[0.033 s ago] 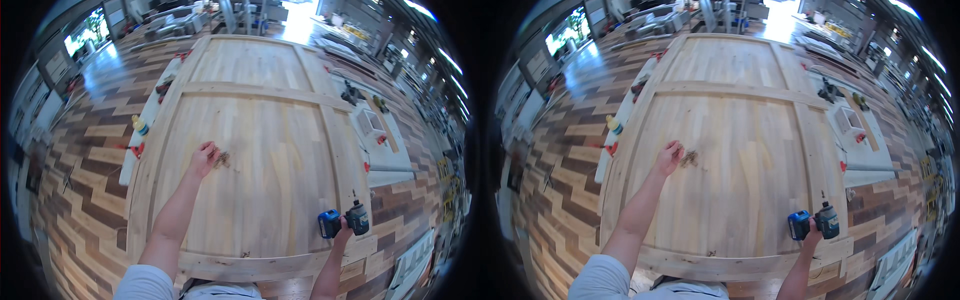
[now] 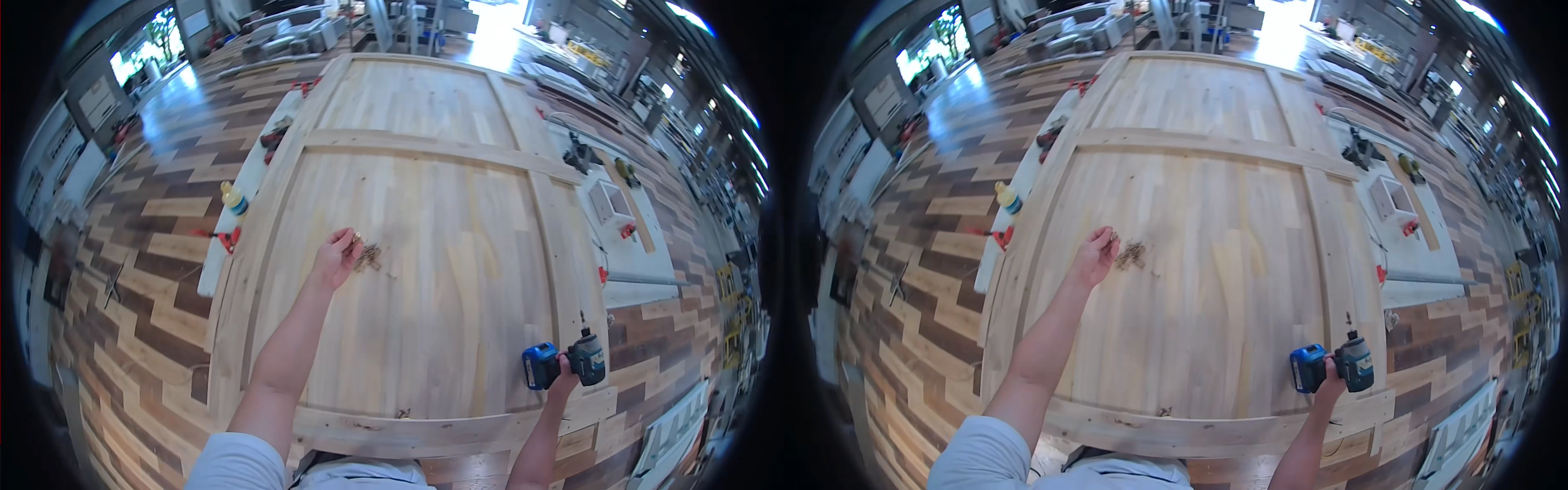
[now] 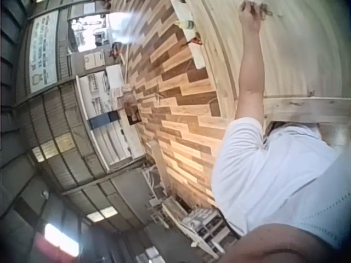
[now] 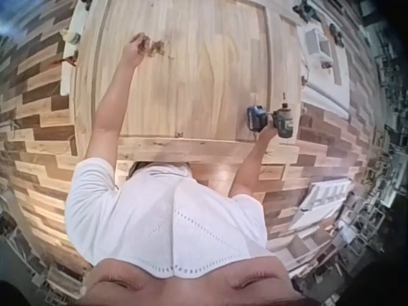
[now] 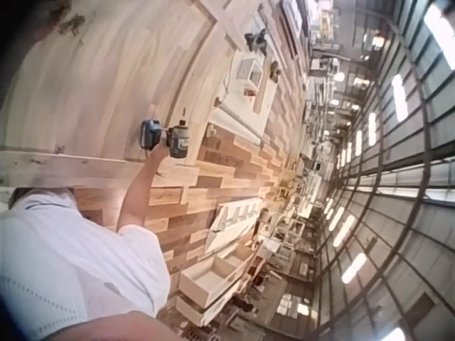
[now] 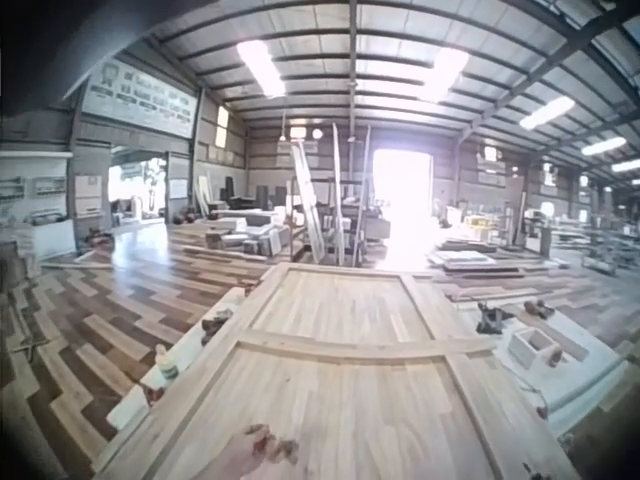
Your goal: Assembling a large wooden frame by drilling screws into the planks.
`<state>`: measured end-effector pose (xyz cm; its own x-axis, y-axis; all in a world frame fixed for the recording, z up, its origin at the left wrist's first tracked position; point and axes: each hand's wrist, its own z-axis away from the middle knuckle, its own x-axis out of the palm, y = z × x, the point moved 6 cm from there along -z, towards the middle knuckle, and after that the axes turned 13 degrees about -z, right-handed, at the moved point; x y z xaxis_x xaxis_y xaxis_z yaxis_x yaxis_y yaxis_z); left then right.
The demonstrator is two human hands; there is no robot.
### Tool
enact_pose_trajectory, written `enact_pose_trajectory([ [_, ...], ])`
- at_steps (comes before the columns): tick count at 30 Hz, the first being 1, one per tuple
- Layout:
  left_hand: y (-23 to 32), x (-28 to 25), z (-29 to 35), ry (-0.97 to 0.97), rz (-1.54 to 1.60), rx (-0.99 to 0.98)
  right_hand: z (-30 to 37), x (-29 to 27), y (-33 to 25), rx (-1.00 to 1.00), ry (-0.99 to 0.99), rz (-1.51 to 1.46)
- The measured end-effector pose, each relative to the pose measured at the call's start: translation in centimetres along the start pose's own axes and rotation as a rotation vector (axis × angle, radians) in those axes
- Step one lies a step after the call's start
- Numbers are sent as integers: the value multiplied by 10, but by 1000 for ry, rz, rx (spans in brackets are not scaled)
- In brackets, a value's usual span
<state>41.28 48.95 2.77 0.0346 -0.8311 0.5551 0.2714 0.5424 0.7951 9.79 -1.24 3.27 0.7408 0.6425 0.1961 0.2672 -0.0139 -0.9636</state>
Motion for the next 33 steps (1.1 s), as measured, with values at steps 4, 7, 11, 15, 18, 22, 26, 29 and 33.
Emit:
enact_pose_trajectory([
  [4,10,-24,39,2,106,-27,2,14,2,15,-61,-4],
  [7,5,-37,61,98,79,-55,3,14,3,22,-69,-26],
  [11,-4,-65,70,163,87,-79,6,20,0,29,-58,-43],
  [15,-16,-80,66,291,51,-146,5,16,0,14,-47,-27],
  [18,-24,-81,58,346,-5,-187,4,13,2,34,-33,-11],
  [22,-33,-74,37,317,-67,-101,4,15,2,36,-2,-37],
  [26,-43,-66,13,295,-227,-179,1,9,6,42,-1,-10],
  [29,-49,-68,-7,309,-390,-170,1,6,12,62,9,-7],
  [33,-49,-64,-24,297,-871,-158,0,3,15,30,-5,8],
])
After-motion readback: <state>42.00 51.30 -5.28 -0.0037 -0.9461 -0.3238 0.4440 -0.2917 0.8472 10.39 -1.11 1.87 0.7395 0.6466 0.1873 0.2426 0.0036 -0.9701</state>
